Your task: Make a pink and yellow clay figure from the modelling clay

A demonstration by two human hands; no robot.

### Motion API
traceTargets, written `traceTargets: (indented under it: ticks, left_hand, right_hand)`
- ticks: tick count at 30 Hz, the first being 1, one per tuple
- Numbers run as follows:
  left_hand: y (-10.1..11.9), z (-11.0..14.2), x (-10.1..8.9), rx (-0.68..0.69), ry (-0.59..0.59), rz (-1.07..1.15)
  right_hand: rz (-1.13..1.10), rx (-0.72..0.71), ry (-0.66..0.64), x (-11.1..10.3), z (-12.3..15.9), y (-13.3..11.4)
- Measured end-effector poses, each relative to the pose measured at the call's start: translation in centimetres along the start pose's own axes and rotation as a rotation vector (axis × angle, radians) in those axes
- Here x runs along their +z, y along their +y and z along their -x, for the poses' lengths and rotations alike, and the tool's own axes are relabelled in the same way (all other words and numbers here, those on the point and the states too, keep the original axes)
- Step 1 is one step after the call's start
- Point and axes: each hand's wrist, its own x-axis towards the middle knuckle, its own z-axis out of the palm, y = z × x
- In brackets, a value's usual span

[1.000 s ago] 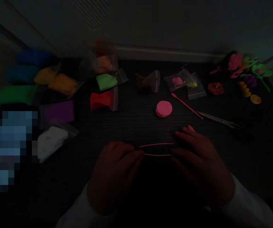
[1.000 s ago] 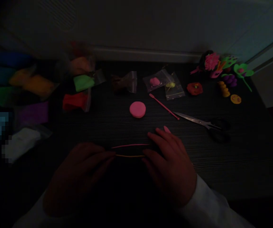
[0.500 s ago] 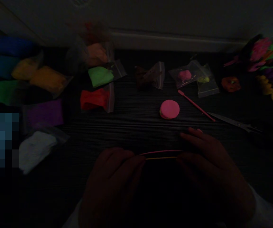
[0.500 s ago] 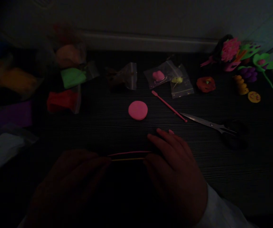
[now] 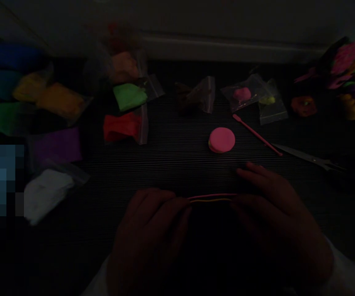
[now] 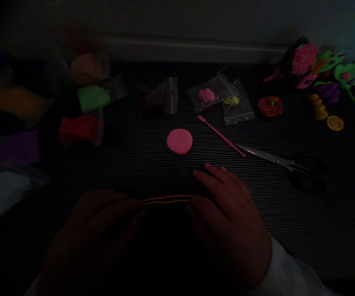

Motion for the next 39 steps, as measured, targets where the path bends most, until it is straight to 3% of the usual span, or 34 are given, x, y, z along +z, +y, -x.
traceTargets:
  ticks: [10,20,39]
  left_hand:
    - [0.8,-1.0,0.3,0.009,-0.045,-0.073]
    - [1.1,-1.9,0.4,-0.017,-0.084,0.011]
    - [1.2,-2.1,0.2,-0.039,-0.084,0.06]
  right_hand:
    - [0.041,-0.064,-0.054,-0.4,-1.6,-0.5]
    - [-0.026,-0.006,-0.118,0.4,-3.3,-2.0]
    - [-0.058,0.005,-0.139,0.6,-3.2,-1.8]
